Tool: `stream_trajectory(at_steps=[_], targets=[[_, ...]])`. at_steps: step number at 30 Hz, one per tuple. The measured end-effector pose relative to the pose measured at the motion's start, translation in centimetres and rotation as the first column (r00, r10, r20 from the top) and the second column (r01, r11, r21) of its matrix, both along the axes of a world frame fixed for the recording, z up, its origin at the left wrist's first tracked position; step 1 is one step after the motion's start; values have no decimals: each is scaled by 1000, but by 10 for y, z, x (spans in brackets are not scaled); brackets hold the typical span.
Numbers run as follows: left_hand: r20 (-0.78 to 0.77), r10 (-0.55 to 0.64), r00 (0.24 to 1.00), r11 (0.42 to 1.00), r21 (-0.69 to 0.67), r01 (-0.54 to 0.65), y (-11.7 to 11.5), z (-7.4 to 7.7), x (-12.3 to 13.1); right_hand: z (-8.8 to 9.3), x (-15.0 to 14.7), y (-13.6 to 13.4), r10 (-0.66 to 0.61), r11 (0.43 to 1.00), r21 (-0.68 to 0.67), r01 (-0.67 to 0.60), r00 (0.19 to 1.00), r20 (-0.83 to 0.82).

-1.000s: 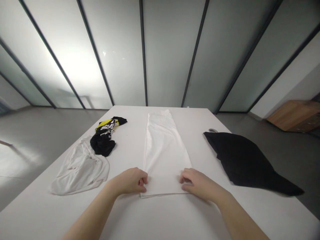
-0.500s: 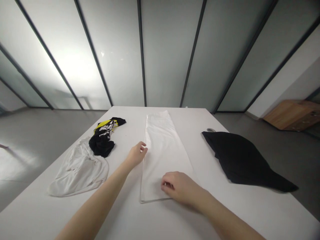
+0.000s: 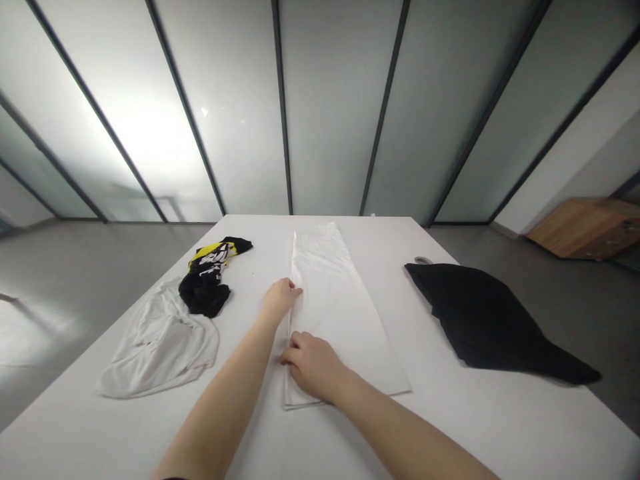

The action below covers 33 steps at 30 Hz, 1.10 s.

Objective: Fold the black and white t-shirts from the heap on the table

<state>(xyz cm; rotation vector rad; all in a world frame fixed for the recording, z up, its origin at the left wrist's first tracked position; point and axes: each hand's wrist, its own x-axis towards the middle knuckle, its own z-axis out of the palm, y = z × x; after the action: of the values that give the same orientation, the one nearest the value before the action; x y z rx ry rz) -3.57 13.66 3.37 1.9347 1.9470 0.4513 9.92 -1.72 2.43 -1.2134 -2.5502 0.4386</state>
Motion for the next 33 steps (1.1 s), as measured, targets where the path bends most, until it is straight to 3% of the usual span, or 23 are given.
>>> stream_trajectory(at_steps=[21,25,30,33], targets=[[-48,-78,996,995,62,81,7,-3,-8,-4,4,2,105,992,81,-95,986,-132],[-86,-89,992,993,68,95,5,-4,-10,-5,6,2,227,974,74,-216,952,-205],[-84,-125,989,989,71,131,5,-2,-14,-5,8,2,430,895,14,-446,855,-289],[-59,-142,988,985,86,147,2,-2,-18,2,12,3,409,889,-44,-456,834,-370]])
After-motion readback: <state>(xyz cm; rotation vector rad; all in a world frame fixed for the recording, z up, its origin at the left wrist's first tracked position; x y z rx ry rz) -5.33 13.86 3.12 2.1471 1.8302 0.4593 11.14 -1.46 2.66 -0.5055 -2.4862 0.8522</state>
